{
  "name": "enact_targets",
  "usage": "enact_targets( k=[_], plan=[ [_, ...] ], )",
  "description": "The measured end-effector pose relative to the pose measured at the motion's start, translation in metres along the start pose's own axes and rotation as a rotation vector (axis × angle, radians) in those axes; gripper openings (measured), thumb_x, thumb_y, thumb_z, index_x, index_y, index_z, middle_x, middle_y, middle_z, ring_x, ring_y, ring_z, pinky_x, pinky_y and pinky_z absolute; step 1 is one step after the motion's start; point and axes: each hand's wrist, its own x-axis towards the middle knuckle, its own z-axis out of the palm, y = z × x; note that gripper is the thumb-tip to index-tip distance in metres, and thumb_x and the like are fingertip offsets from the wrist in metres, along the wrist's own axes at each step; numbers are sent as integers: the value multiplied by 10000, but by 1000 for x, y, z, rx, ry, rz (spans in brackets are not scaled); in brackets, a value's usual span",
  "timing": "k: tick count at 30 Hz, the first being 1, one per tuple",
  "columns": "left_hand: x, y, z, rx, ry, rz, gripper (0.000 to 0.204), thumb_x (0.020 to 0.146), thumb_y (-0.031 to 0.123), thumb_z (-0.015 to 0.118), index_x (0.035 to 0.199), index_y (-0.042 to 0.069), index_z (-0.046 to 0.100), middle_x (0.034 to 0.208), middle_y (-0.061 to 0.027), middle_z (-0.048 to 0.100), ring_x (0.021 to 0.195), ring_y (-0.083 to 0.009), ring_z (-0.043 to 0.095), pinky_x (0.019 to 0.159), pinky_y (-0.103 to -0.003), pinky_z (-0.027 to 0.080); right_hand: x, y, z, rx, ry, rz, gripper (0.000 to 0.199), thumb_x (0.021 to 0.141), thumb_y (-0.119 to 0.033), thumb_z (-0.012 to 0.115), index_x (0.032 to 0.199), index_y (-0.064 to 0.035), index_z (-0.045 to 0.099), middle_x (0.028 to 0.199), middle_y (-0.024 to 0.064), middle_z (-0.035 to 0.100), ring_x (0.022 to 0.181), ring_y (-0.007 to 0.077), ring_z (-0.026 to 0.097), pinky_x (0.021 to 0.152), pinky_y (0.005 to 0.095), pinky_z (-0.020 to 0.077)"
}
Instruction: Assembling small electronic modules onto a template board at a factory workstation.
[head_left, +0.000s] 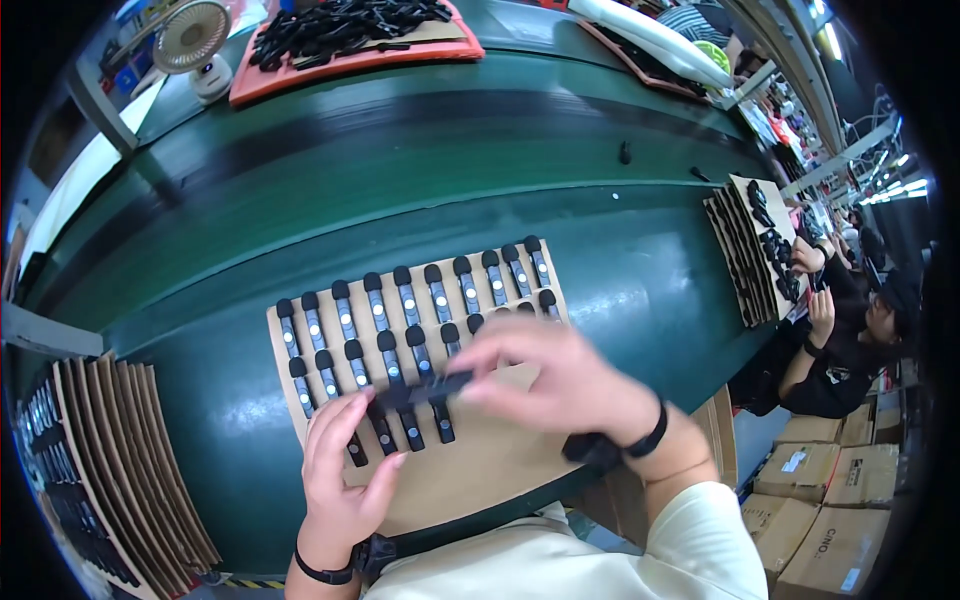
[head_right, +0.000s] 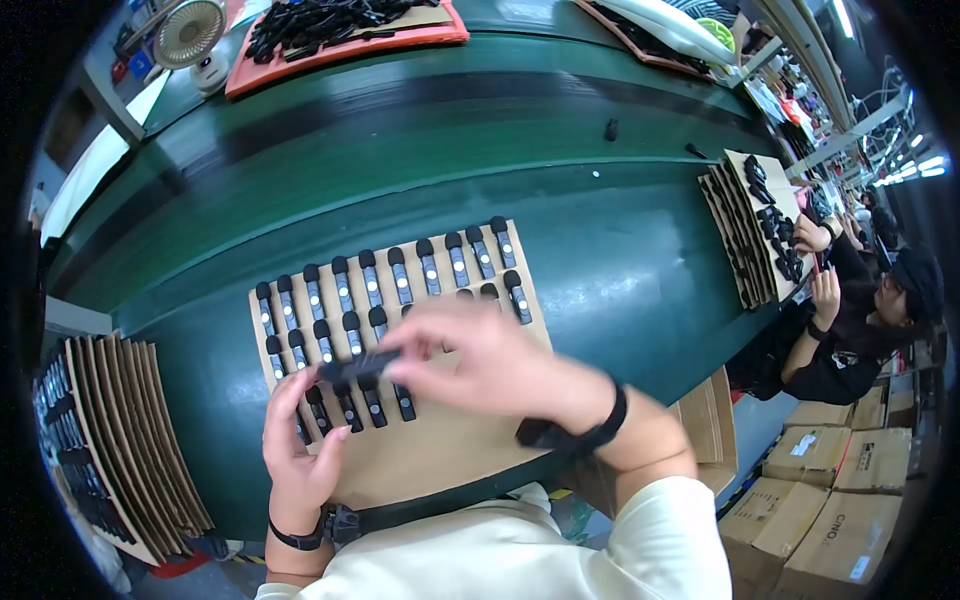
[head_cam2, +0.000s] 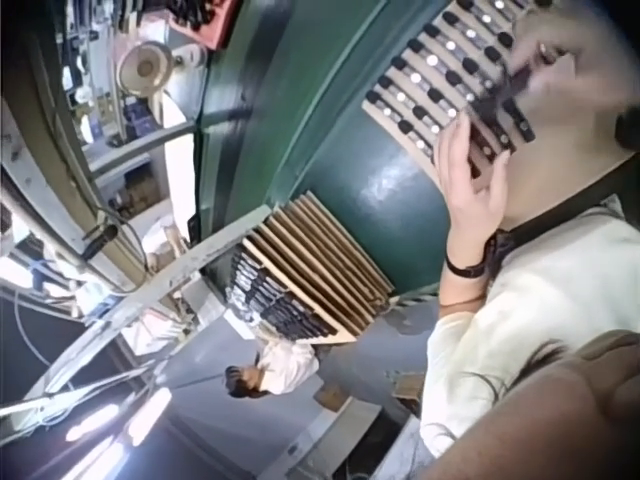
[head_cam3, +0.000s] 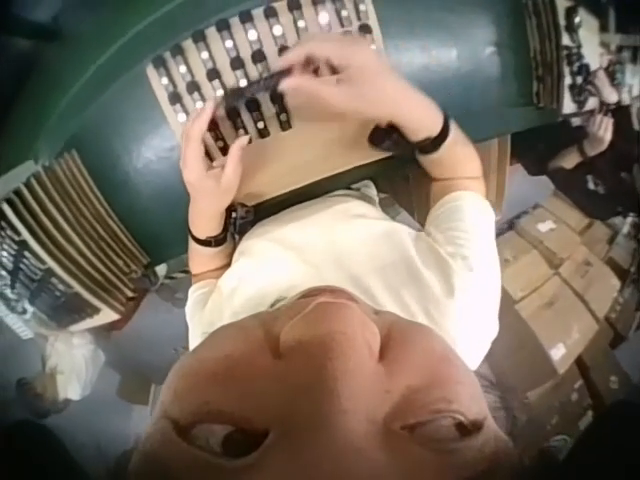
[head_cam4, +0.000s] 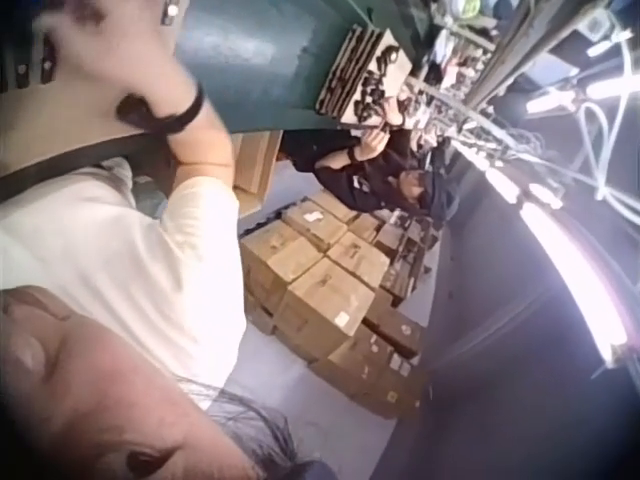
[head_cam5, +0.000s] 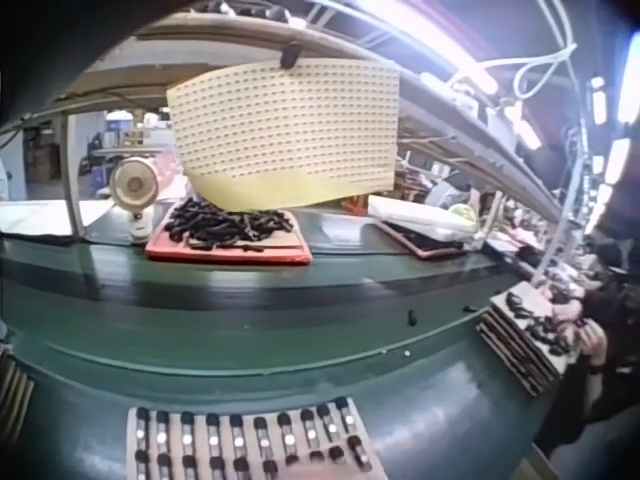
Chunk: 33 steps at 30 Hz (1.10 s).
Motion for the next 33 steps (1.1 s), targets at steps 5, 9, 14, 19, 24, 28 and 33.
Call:
enact_targets(
  k=[5,9,14,19,24,28,33],
  plan=[
    [-9,-7,-14,-79,-79,113,288,751,19,744,1023,-16,657,969,-154,686,920,-326,647,918,-446,487,-25,-11,40,124,-25,-42,280,781,-43,768,1044,-15,675,851,77,667,782,208,640,713,329,500],
    [-8,-6,-18,-11,-44,146,282,763,16,736,1033,-11,659,897,-144,688,856,-323,657,898,-453,499,-24,-4,60,282,9,1,292,776,-47,775,1044,-6,668,851,86,668,776,220,635,697,332,491],
    [0,-6,-6,-12,-201,241,310,748,23,749,1046,0,667,881,-138,674,812,-298,646,875,-455,508,-33,13,65,261,98,-106,286,765,-60,791,1020,-5,673,856,92,669,756,218,615,674,324,472],
    [2,-9,-7,63,-206,275,326,735,57,776,1041,5,674,877,-122,675,801,-287,643,863,-453,512,-33,16,61,172,83,-145,286,755,-70,802,1006,-5,680,856,88,669,733,212,597,662,315,462],
    [-1,-11,-8,64,-228,248,311,743,113,796,1011,6,680,884,-124,683,805,-283,651,873,-451,510,-32,15,63,137,96,-159,305,717,-48,804,994,-17,680,840,110,658,716,251,594,635,339,471],
    [-3,-10,-10,39,-262,204,266,774,142,792,969,-2,682,916,-136,697,834,-291,664,902,-458,503,-31,15,63,115,99,-199,309,705,-54,808,987,-24,684,826,103,648,700,255,581,618,344,460],
    [-4,-8,-8,-7,-299,121,264,778,142,790,963,-11,681,921,-138,698,846,-286,665,924,-460,497,-31,15,64,34,84,-264,324,700,-58,811,995,-25,682,820,97,642,692,257,574,612,351,454]
  ],
)
